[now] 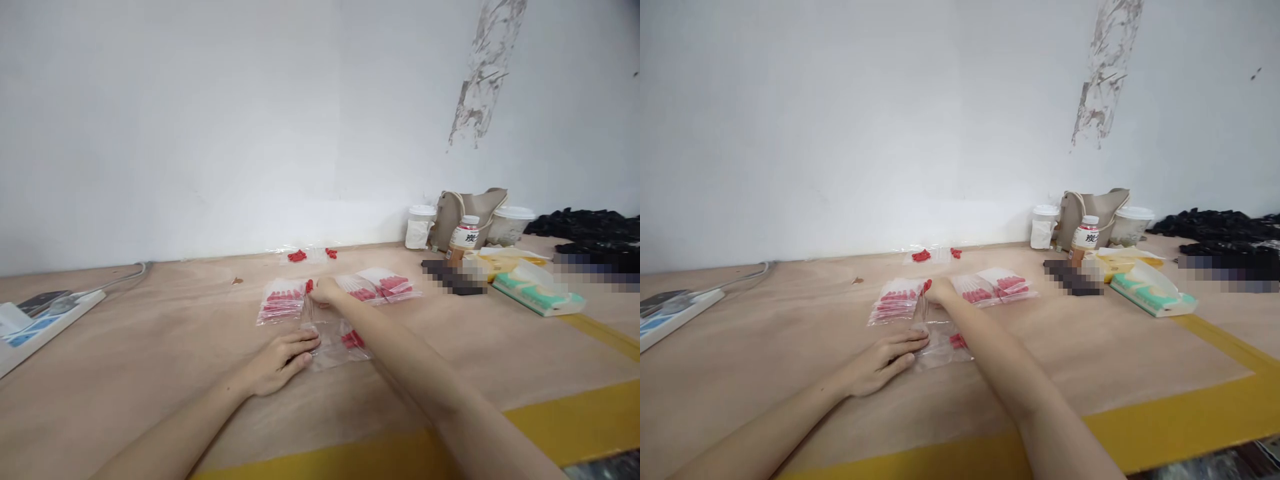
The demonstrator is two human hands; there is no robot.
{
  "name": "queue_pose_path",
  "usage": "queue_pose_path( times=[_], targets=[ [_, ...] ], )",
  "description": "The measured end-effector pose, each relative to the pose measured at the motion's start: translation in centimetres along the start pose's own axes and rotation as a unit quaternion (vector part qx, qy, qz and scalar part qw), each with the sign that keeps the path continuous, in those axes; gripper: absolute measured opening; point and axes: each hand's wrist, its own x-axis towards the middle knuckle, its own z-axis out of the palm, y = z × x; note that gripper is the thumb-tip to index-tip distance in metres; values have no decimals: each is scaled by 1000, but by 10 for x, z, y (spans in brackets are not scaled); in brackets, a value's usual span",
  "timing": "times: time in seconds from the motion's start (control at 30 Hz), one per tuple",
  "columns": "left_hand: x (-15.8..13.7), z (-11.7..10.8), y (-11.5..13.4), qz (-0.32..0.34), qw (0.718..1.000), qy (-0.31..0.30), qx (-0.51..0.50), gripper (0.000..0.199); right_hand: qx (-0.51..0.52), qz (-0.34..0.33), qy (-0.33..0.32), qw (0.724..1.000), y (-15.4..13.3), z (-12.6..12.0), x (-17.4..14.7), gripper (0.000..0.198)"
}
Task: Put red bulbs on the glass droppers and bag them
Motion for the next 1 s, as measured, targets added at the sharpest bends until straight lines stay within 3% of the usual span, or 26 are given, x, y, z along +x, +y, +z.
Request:
queue_pose_path(
  times=[0.17, 0.4, 0.5, 0.6, 0.7, 0.77, 0.87, 1.0],
  targets=[
    [0, 3, -2, 7, 1000, 11, 0, 38, -41, 60, -84, 994, -9, 3, 22, 8],
    [0, 3, -1, 4, 1000, 18, 1, 38, 9, 87, -124, 988, -19, -3, 17, 9],
    [0, 3, -2, 5, 1000, 18, -6, 38, 59, 89, -135, 985, -10, -23, 3, 6],
    [0, 4, -4, 1, 1000, 18, -9, 38, 120, 82, -140, 979, 14, -55, -22, 29],
    [-1, 5, -6, 0, 1000, 21, -8, 38, 175, 71, -117, 975, 49, -85, -55, 54],
    [0, 5, -6, 0, 1000, 21, -5, 38, 284, 50, -68, 955, 71, -96, -76, 64],
    [0, 5, -7, 0, 1000, 14, 0, 38, 358, 50, 7, 932, 95, -97, -98, 70],
    [1, 4, -6, 8, 1000, 10, 4, 39, 433, 20, 77, 898, 107, -85, -106, 69]
  ],
)
